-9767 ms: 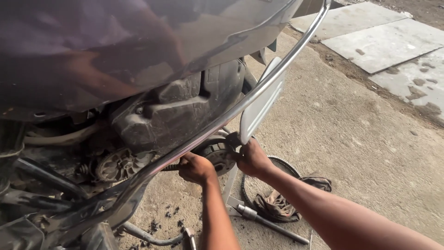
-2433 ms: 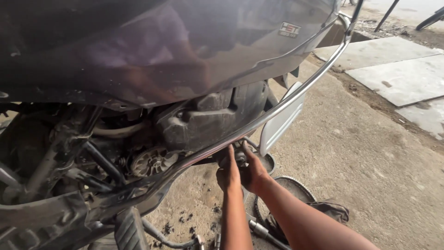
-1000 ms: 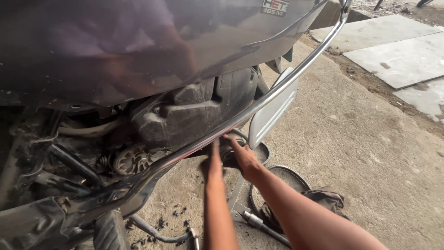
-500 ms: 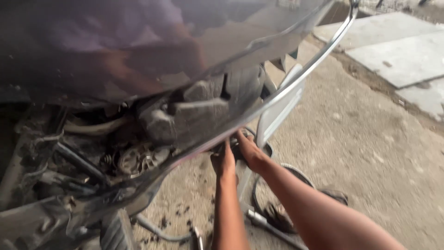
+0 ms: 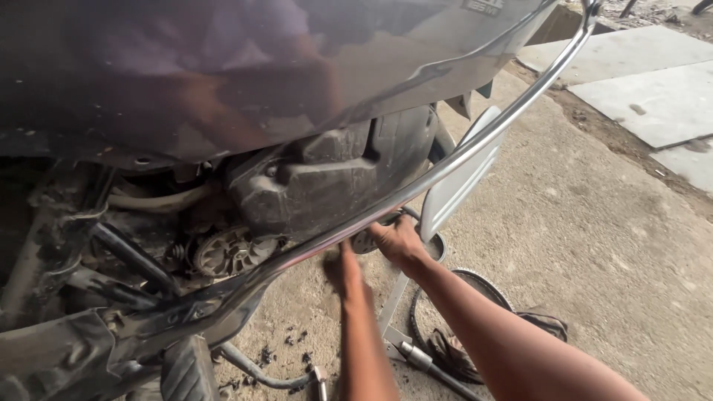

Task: Repairing and cleaning the transmission or drive assembly of a scooter.

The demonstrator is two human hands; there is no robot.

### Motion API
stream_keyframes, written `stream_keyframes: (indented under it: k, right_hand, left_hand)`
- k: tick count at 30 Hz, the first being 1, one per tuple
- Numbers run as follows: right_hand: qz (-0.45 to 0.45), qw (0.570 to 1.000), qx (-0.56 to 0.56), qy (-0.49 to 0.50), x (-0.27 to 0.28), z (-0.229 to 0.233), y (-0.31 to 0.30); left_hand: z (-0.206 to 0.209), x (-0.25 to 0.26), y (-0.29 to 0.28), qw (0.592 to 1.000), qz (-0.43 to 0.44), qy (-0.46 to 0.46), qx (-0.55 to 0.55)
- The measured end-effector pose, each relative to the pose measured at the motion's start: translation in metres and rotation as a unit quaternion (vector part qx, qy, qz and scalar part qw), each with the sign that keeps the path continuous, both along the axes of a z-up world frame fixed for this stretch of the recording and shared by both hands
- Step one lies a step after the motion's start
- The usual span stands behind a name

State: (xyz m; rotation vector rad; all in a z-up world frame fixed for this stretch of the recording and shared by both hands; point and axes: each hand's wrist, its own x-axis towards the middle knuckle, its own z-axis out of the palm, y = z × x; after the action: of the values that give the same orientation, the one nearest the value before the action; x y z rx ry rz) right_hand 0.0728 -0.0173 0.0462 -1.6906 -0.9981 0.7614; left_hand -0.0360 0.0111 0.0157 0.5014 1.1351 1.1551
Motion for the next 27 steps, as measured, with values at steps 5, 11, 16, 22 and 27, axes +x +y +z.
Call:
stream_keyframes:
  k: [5,11,16,22,27]
  right_hand:
    - [-0.056,0.994,-0.048,0.086,0.014,-0.022,0.006]
    - [-0.048,0.978,-0.041,0.201,0.008,-0.015,-0.009]
    - [0.004,0.95,0.004,0.313,-0.003,-0.003,-0.008]
    - [0.01,0.973,0.072,0.217,-0.003,-0.021,0.004]
    - [-0.03,0.929,0.038,0.368,0.014,-0.049,0.036]
  left_hand:
    - [0.035,-0.012,0.011,0.995,0.078,0.017,0.058]
    - [0.018,-0.003,0.018,0.994,0.091,0.053,0.034]
    - [0.015,-0.007,0.029,0.983,0.105,0.141,0.054]
    - [0.047,-0.021,0.011,0.993,0.092,0.07,0.003]
    - [0.04,-0.042,0.007,0.998,0.061,0.016,0.019]
